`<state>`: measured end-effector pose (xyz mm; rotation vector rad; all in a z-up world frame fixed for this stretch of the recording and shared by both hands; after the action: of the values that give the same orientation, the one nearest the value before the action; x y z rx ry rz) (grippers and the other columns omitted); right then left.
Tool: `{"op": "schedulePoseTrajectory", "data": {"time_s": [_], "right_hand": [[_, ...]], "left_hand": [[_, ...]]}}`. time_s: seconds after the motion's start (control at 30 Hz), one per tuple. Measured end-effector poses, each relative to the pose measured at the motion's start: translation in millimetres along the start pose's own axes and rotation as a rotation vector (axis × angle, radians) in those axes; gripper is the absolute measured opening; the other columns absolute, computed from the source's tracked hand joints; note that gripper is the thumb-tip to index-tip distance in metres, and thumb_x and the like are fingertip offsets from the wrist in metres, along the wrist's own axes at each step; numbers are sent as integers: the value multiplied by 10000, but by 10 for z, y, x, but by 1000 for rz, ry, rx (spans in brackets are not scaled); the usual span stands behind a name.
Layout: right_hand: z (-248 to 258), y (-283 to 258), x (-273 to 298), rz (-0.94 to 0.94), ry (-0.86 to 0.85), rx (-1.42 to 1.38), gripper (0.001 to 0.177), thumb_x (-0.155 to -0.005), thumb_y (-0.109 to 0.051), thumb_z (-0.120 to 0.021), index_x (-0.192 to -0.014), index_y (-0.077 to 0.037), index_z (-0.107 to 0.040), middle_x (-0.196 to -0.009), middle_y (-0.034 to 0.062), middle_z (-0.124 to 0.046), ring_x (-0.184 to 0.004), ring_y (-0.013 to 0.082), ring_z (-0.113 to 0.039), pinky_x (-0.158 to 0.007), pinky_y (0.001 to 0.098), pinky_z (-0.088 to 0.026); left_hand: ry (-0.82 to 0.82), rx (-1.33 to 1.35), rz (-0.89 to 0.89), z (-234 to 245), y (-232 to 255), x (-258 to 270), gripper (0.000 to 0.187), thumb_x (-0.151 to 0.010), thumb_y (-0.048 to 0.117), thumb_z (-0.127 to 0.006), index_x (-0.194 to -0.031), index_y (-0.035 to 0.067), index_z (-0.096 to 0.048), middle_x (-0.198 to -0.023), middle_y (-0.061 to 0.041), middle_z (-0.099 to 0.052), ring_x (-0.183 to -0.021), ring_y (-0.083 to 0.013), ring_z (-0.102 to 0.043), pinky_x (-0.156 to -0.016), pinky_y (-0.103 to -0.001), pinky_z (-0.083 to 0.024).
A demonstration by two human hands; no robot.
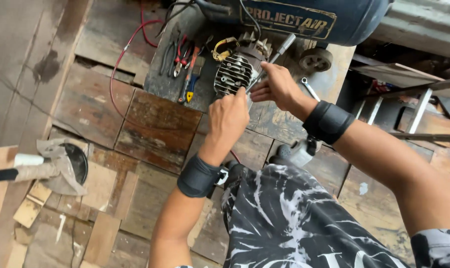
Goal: Repairing the motor and pump assembly of an air compressor using wrenches and pliers.
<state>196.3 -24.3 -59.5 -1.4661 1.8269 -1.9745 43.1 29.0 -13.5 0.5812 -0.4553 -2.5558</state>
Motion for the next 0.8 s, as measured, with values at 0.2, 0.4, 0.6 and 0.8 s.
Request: {"op": "schedulePoseTrajectory", "data": {"time_s": [0.2,0.4,0.6,0.8], "right_hand": [[11,656,-756,-32,125,45,254,-1007,-158,-468,-980,69,-579,-825,183,-659,-648,282,-685,-544,450,-592],[528,1257,-1417,-86,199,10,275,-1022,-219,-530,-822,-38,-480,-674,142,-516,-503,230,-485,-402,371,-360],[1218,1638,-1572,-146,-226,-384,292,-1026,-350,-493,-874,-102,-515,-611,48,-484,-457,168,-463,-383,324,-356],[439,440,-301,-53,182,388,313,-1085,-280,-469,-994,1,-573,-626,36,-480,-442,148,-386,-367,332,-282]], "left_hand": [[12,215,-124,-201,-71,156,437,-1042,230,-548,-1336,-88,-600,-973,-232,-744,-795,-389,-730,-688,-478,-578],[-565,641,47,268,-686,-93,837,-736,338,-780,-1513,132,-546,-931,-156,-782,-833,-305,-779,-799,-392,-616],[-154,348,-165,-586,-1032,-220,1142,-629,345,-979,-1572,120,-374,-1582,-244,-324,-1463,-440,-366,-1206,-480,-365],[-227,303,-162,-654,-703,-488,1383,-478,326,-1032,-1573,104,-217,-1604,-235,-115,-1444,-559,-195,-1157,-582,-255]]}}
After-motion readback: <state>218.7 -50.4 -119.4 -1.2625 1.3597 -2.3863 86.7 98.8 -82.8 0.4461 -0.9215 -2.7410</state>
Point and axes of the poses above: each hand's wrist, its own x-axis away from the middle knuckle, its own z-axis out of the back of the hand, y = z × x, the point moved 6 cm from there along -x, towards the middle knuckle
